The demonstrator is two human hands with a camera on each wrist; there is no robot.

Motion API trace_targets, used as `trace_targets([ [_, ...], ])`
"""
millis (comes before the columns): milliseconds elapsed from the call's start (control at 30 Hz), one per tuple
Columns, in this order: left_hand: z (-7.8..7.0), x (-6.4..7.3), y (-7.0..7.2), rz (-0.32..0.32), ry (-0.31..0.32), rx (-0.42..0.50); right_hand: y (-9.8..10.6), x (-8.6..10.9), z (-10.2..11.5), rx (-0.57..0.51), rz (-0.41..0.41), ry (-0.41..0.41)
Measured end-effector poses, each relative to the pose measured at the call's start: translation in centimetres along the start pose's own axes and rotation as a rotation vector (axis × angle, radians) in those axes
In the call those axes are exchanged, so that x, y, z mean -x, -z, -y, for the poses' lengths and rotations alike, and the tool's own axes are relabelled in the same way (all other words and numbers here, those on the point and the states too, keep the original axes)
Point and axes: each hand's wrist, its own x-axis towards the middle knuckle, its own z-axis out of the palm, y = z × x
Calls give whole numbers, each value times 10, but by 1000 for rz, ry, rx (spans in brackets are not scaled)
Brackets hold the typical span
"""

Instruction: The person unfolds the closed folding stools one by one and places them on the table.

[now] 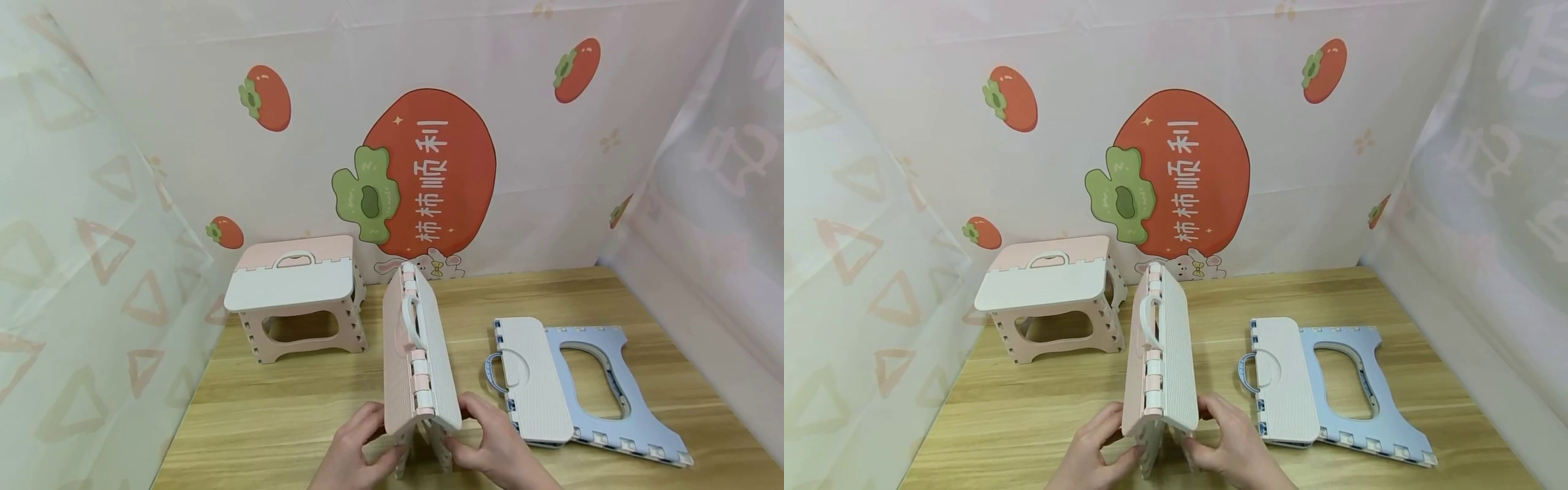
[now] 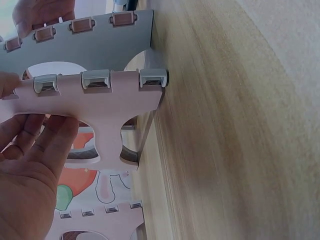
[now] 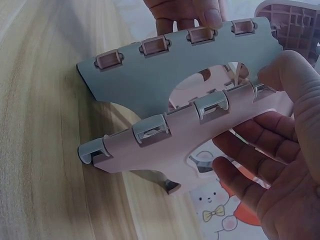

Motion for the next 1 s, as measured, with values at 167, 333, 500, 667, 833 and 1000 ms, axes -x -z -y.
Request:
trace_targets([
  [167, 0, -1, 2, 2, -11, -9, 2, 1, -2, 23, -6, -11],
  [333, 0, -2, 4, -2, -24, -51, 3, 2, -2, 50, -21, -15],
  [500, 2, -2, 3, -7, -34, -54, 2, 3, -3, 63, -40, -6],
  [667, 3, 0, 3, -13, -31, -39, 1, 3, -3, 76, -58, -3],
  [833, 3, 1, 3, -12, -19, -25, 1, 4, -2, 109, -77, -11],
  [1000, 3, 1, 4, -8, -9, -17, 2, 5, -2, 134, -103, 22],
])
